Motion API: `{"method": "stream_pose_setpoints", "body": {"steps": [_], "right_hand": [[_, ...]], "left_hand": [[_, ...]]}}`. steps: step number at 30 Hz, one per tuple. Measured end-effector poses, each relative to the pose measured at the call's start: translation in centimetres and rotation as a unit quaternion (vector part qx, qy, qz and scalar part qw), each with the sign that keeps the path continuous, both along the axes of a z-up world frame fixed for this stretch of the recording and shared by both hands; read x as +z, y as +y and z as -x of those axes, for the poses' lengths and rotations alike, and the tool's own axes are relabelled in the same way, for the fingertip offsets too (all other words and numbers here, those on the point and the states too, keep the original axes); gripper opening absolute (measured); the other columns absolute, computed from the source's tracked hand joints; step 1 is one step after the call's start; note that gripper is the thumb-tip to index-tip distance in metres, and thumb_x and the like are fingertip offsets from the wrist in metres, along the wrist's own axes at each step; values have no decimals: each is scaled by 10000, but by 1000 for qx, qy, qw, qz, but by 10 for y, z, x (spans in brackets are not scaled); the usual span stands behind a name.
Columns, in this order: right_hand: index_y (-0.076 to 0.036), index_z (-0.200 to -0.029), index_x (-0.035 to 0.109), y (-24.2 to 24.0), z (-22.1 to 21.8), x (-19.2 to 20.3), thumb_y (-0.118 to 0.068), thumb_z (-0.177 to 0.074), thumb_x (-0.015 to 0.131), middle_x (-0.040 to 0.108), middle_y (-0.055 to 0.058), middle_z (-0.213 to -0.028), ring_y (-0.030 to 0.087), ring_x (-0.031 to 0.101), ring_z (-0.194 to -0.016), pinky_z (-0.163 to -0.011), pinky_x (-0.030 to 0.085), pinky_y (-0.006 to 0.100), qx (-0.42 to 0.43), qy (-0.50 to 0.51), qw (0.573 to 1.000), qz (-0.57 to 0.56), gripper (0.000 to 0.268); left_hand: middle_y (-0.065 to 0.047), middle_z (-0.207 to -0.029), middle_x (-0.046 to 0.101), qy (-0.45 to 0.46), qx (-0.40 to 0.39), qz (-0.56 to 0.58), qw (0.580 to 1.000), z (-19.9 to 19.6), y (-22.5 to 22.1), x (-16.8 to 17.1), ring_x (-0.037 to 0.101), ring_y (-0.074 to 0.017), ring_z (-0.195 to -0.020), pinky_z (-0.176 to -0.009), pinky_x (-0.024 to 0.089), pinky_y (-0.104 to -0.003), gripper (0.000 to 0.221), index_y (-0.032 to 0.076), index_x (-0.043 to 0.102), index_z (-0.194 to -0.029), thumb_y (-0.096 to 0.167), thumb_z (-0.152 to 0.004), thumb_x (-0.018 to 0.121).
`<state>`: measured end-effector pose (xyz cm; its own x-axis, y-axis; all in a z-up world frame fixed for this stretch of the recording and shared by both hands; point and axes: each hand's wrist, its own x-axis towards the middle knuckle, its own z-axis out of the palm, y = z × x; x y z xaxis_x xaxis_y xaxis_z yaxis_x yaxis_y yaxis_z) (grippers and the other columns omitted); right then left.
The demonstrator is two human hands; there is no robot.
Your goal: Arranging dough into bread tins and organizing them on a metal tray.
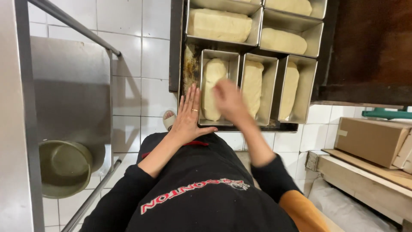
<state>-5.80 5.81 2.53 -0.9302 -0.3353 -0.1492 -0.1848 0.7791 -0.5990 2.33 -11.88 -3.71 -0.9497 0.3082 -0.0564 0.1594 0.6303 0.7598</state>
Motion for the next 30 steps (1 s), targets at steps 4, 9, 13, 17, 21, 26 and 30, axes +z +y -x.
{"method": "stream_pose_setpoints", "body": {"steps": [4,9,13,17,21,26,30], "right_hand": [[-18,-1075,624,12,26,-89,-320,-995,482,689,260,-984,459,697,-990,-887,527,567,119,-87,984,-103,343],[-46,-1158,657,9,17,38,-234,-1023,416,740,239,-1007,437,699,-1030,-905,512,547,112,-173,978,-24,334],[-131,-1156,693,-1,14,-62,-345,-981,459,737,200,-1101,432,671,-1119,-983,519,550,180,-249,942,-135,362],[-110,-1281,664,4,1,26,-352,-1000,418,712,233,-1215,457,627,-1207,-1041,473,572,183,-310,924,-126,446],[-75,-1190,690,3,-5,-106,-361,-989,444,735,232,-1124,447,672,-1128,-978,523,556,200,-286,926,-143,428],[-74,-1245,688,-2,22,5,-312,-1001,414,721,250,-1153,454,650,-1169,-1020,499,562,181,-290,929,-142,437],[-121,-1304,654,2,40,-118,-364,-1024,441,716,236,-1176,431,649,-1186,-1038,501,553,164,-266,941,-132,426]], "left_hand": [[-231,-1708,-37,4,0,-3,1000,6,8,2,30,-427,-1573,-1242,114,-626,1424,40,-22,-1646,692,-704,825],[-241,-1702,-29,-30,11,-13,999,-4,12,6,21,-422,-1571,-1251,123,-606,1431,24,-6,-1638,692,-695,838],[-280,-1693,-2,11,20,-30,999,3,11,12,55,-484,-1557,-1242,142,-630,1448,9,-6,-1637,582,-670,908],[-314,-1675,36,-1,32,-40,999,-1,20,9,87,-520,-1537,-1235,157,-641,1490,-14,6,-1625,546,-624,957],[-285,-1688,-23,-6,25,1,1000,7,14,16,43,-495,-1549,-1240,140,-630,1504,12,-49,-1632,435,-610,970],[-277,-1692,16,-6,39,18,999,4,23,6,54,-466,-1561,-1225,179,-642,1471,3,-8,-1636,547,-642,930],[-281,-1692,21,-15,42,26,999,2,23,14,61,-464,-1561,-1211,179,-651,1440,4,-1,-1640,537,-671,921]]}}
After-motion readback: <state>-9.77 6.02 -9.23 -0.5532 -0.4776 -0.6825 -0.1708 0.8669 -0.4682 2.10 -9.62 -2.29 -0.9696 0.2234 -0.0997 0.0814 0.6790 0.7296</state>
